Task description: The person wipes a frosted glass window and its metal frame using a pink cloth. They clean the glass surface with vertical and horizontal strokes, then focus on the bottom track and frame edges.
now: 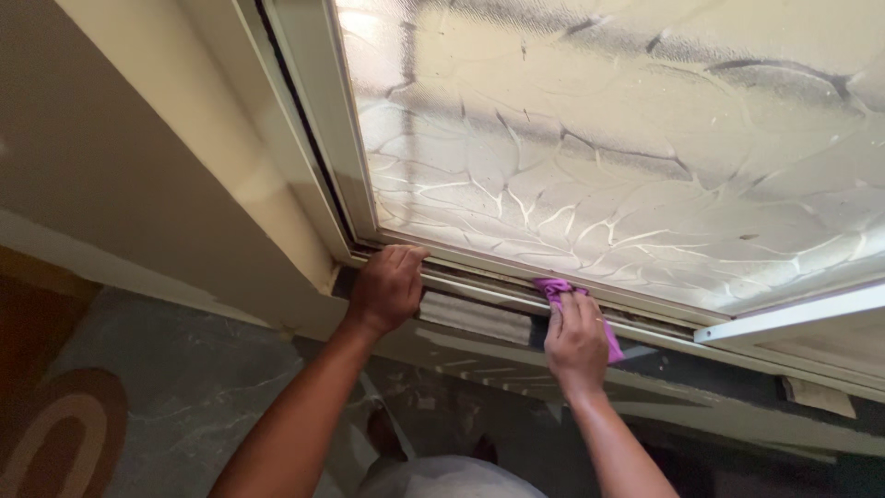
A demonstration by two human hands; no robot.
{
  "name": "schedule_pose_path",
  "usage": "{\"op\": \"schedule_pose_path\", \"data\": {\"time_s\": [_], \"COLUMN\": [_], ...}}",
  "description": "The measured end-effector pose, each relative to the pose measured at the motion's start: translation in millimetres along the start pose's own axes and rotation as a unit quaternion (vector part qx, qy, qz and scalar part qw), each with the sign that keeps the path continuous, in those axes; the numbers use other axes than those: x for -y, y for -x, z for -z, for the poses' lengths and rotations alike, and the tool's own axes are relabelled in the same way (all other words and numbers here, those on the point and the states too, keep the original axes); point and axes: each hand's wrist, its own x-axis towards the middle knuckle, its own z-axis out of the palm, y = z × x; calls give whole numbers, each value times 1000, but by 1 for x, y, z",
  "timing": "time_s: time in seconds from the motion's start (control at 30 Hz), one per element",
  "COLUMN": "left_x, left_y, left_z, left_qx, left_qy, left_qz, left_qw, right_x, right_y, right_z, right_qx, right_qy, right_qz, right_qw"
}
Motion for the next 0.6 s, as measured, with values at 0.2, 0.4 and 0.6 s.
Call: {"op": "schedule_pose_path", "data": {"time_s": [0.2, 0.4, 0.6], "left_x": [12, 13, 11], "left_y": [2, 1, -11], "left_z": [12, 11, 6], "left_qx": [0, 12, 26], "left_qy": [-2, -10, -3], "left_qz": [5, 8, -12], "left_qw": [1000, 1000, 1000], "right_x": [27, 93, 117], "right_y": [-9, -36, -46], "right_z": [-4, -24, -26], "right_qx": [-6, 58, 80], "right_qy": [11, -40, -195], "right_qz": [50, 88, 69], "right_qw": [999, 994, 975]}}
